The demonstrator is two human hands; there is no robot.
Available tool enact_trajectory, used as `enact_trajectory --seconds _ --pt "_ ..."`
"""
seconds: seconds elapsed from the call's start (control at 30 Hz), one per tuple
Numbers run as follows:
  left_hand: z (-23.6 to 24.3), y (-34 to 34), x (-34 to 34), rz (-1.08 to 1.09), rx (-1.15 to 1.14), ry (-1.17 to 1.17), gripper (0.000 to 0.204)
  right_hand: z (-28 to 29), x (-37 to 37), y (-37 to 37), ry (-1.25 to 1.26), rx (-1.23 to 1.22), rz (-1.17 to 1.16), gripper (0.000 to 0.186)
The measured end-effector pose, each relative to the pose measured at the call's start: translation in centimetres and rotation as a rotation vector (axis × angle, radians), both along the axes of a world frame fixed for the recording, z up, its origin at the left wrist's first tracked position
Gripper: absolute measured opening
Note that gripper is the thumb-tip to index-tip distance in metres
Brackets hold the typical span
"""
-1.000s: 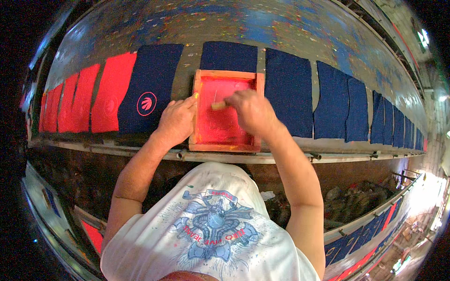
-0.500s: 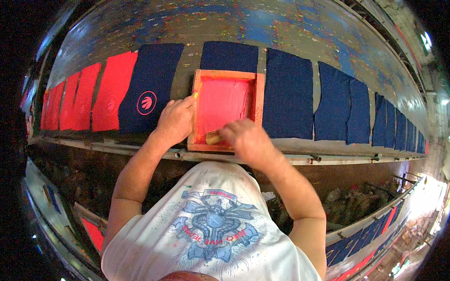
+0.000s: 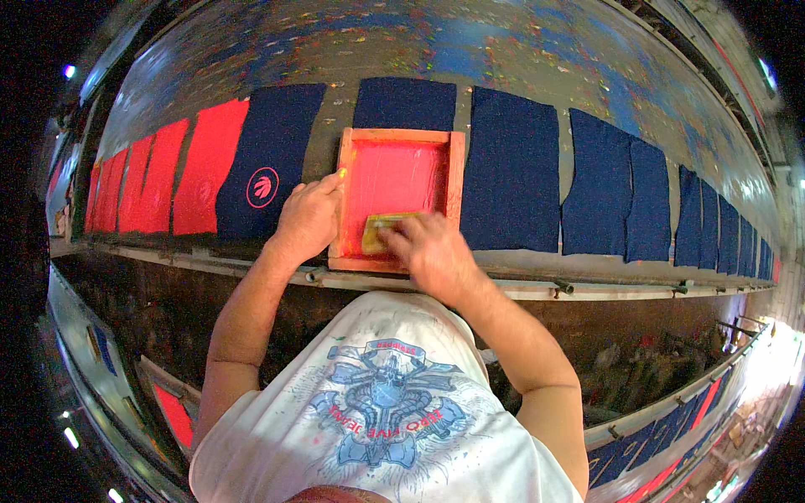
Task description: The person repeatedly applies pink ink to a screen-printing frame using a squeegee, then presses the frame onto dark blue fabric pieces laid out on a table to transfer a circular logo. The person handles multiple fabric pieces one at a time, re-inking the screen between each print.
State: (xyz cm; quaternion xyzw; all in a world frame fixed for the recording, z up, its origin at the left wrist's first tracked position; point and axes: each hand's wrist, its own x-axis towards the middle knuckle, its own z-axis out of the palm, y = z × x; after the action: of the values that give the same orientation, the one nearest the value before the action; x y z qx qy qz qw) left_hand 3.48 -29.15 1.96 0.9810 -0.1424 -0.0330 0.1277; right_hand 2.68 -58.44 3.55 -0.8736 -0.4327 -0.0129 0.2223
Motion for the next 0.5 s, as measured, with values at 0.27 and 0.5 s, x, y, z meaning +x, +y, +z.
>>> enact_trajectory --seconds 0.27,0.5 --pt "0.0 -0.4 -0.3 -0.002 -0.001 -0.031 0.028 0.1 7.2 -1.2 0.119 -0.025 0.058 0.043" --pt "-0.6 -1.3 -0.6 0.038 0.081 -0.069 0.03 -1.8 8.3 0.2 -0.073 0.052 -0.002 0.055"
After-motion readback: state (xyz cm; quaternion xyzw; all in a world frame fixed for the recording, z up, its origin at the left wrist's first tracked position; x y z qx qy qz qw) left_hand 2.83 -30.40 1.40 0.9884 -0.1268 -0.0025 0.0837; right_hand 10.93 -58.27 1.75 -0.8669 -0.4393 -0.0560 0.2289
